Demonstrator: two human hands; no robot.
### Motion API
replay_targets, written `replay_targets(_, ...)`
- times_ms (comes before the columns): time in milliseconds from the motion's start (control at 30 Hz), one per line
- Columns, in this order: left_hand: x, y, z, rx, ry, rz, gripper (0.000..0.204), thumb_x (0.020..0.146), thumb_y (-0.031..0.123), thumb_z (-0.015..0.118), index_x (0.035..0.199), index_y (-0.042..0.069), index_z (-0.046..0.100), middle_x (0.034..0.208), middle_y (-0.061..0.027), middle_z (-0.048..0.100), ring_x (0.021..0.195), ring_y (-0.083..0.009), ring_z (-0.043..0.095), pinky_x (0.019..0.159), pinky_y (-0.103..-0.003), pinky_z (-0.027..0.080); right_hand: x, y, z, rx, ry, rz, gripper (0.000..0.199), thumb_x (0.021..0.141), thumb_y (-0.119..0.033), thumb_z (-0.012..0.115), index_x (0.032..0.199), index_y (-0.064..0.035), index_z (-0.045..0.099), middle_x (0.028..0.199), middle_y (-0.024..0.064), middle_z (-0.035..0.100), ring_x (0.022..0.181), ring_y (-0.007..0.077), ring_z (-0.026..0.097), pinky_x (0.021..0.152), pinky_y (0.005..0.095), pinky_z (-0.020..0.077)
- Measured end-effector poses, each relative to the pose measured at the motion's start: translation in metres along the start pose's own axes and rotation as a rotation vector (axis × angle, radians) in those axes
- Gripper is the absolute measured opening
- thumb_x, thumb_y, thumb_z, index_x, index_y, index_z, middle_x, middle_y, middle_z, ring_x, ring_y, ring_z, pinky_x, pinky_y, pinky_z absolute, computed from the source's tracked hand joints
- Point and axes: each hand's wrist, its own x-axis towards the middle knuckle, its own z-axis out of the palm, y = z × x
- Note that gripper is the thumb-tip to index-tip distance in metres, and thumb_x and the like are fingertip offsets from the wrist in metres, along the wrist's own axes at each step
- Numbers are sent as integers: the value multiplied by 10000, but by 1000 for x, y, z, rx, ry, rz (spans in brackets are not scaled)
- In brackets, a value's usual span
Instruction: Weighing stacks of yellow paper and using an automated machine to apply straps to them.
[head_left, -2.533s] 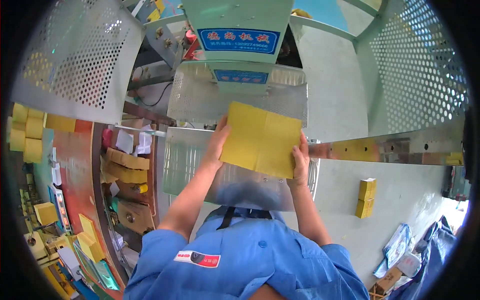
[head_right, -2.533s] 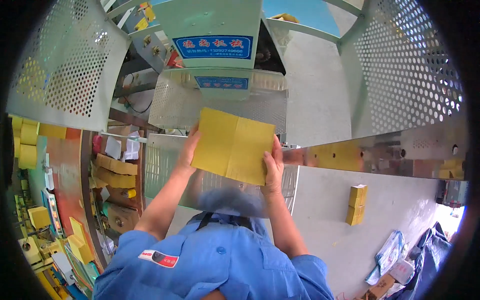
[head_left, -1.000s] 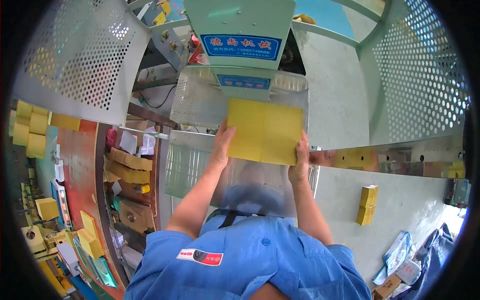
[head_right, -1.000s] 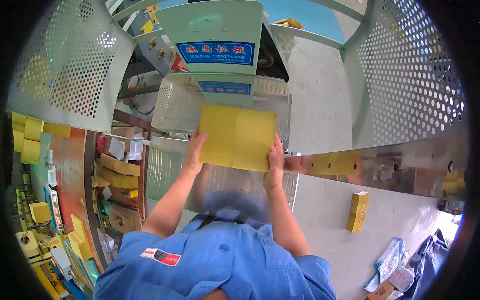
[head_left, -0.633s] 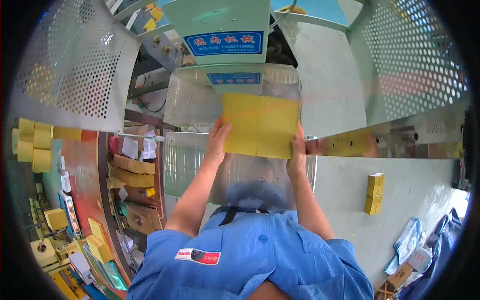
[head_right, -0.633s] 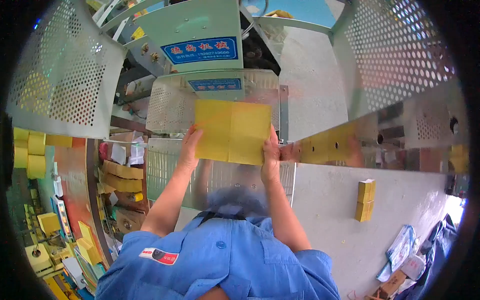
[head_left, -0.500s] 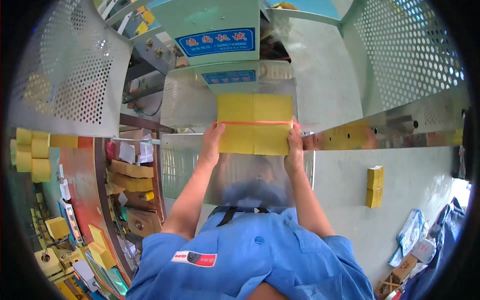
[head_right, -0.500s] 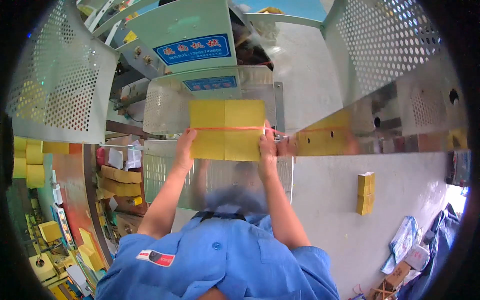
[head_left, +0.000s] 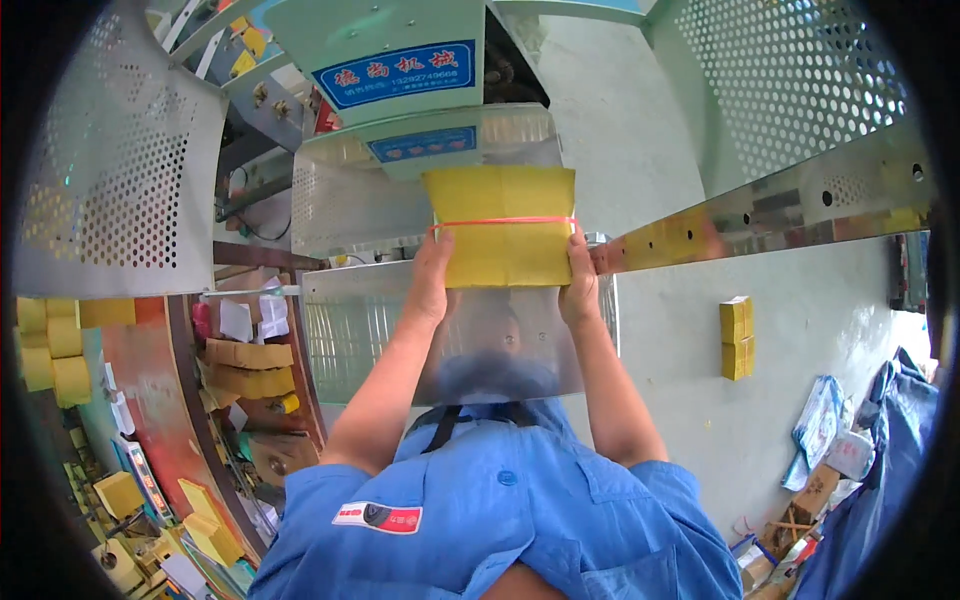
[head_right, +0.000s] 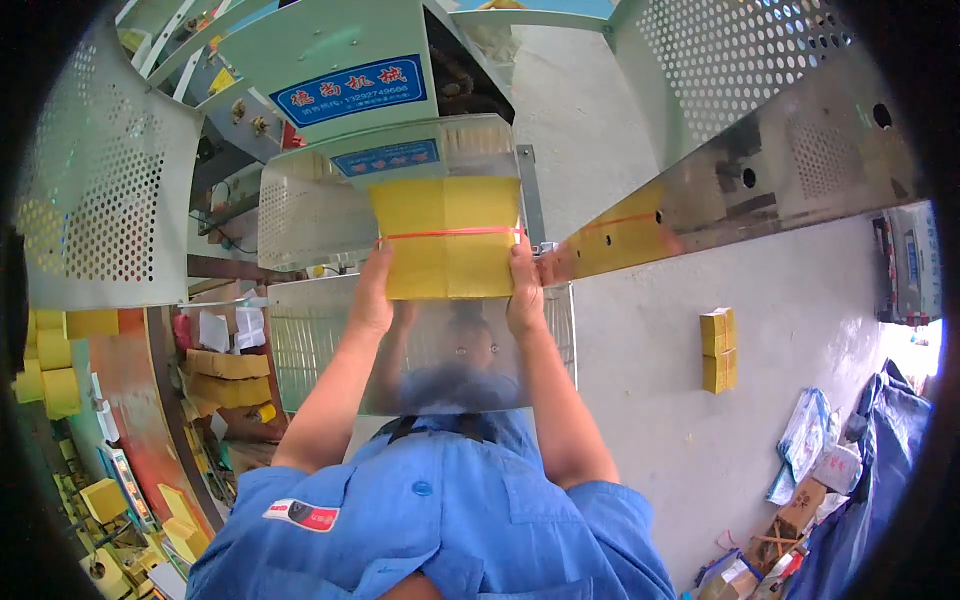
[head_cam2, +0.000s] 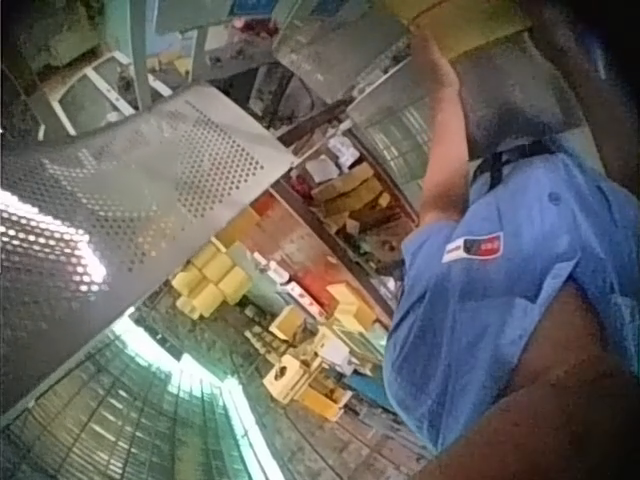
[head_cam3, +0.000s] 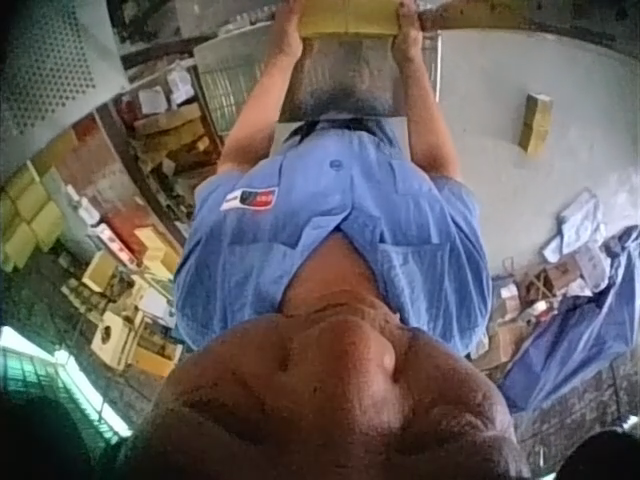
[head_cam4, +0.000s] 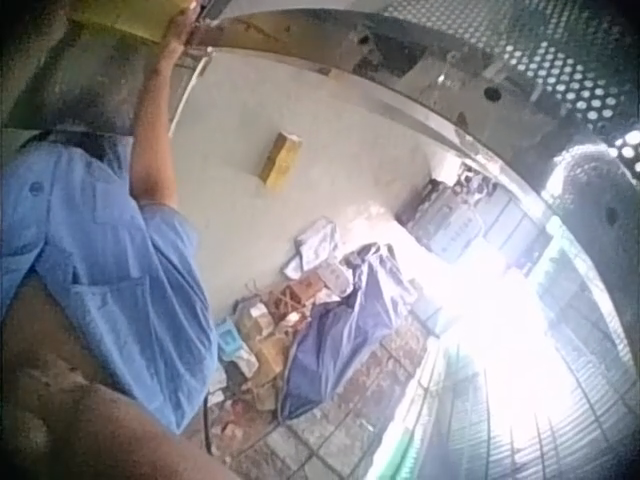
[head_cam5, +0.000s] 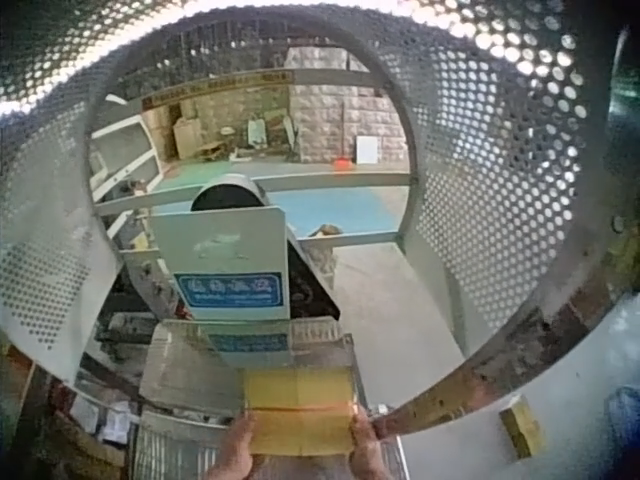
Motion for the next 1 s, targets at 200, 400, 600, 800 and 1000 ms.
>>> replay_targets(200,1,-2,-10,48,-5,2,630,922,489,584,1360,56,452,1320,-53,511,1242,-156,447,1060,-343,315,-5,0,5,-18,1,-58,637,997,-419,404,1462,11,334,1404,71,447,1316,176,375,1101,303,255)
replay_targets(400,-23,3,-15,47,64,85,584,970,403,538,1396,20,423,1328,-111,511,1208,-195,479,1047,-350,339,-21,-10,9,-73,-88,-12,661,995,-422,389,1470,30,304,1454,86,407,1362,187,332,1124,324,229)
replay_targets(600,-139,0,-35,511,180,75,419,1026,293,400,1264,-32,516,1224,-213,587,1142,-286,546,974,-390,403,-97,-2,-2,-109,-134,48,451,996,-185,467,1385,41,446,1425,131,471,1332,234,414,1110,311,280)
replay_targets(800,-210,-1,-46,1068,274,-60,412,1027,306,379,1150,-40,566,1028,-210,669,955,-346,632,841,-410,469,-140,-19,-30,-629,-120,32,226,932,-123,560,1090,6,656,1001,143,684,898,197,637,819,298,487)
replay_targets(1000,-229,1,-86,490,397,-226,516,1026,411,360,1174,-19,603,1064,-142,679,988,-311,640,860,-418,490,-146,-31,-43,-691,-71,-37,107,871,-69,612,930,-15,683,800,139,657,673,186,619,640,310,500)
